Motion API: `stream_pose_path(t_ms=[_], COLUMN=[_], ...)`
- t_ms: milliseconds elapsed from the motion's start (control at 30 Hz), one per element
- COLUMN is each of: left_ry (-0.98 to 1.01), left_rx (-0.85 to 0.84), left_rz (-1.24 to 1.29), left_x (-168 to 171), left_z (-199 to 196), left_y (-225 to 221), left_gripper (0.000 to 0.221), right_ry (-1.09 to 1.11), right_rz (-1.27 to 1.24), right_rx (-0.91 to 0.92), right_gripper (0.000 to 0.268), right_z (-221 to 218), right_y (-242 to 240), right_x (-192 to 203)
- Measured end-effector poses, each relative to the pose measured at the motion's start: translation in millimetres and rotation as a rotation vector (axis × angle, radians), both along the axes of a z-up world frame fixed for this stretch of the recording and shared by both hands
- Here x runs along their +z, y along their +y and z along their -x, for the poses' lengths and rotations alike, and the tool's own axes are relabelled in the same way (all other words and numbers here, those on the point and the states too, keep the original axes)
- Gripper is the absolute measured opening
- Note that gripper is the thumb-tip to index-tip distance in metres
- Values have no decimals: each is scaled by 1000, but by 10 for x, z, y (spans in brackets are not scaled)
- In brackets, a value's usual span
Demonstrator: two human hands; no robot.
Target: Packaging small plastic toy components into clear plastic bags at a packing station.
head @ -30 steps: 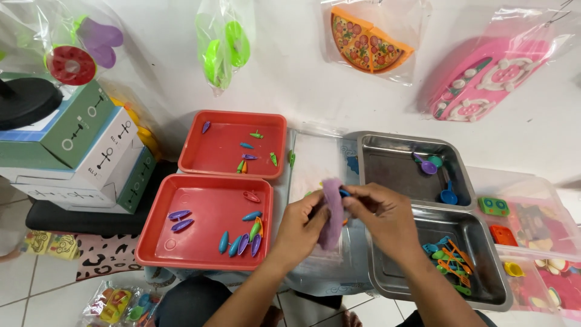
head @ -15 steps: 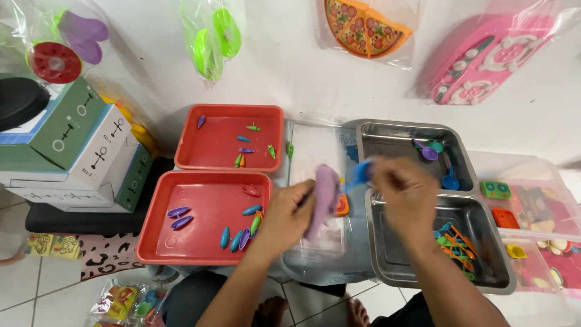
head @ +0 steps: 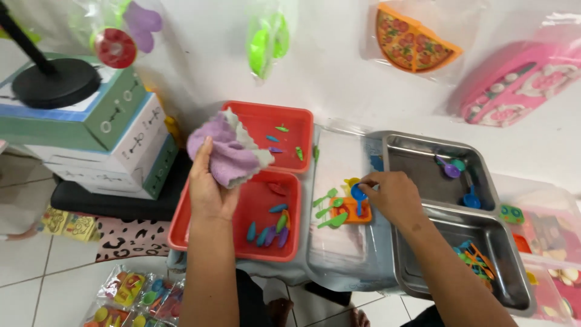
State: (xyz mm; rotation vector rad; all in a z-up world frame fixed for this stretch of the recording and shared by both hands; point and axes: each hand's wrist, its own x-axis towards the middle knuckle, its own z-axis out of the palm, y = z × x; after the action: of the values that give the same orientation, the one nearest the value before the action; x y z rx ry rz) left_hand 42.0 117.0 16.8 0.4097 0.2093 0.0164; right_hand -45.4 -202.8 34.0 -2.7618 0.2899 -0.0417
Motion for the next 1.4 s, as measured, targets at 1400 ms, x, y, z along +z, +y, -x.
stream_pose_path(t_ms=[1400], left_ry=[81], left_rx=[13], left_rz=[-885], left_x=[394], left_z=[385], left_y=[-536], left_gripper=[68], right_ry=[29], right_rz=[-937], right_rx=[223], right_gripper=[28], right_z=[-448], right_y=[-69], right_x=[-39])
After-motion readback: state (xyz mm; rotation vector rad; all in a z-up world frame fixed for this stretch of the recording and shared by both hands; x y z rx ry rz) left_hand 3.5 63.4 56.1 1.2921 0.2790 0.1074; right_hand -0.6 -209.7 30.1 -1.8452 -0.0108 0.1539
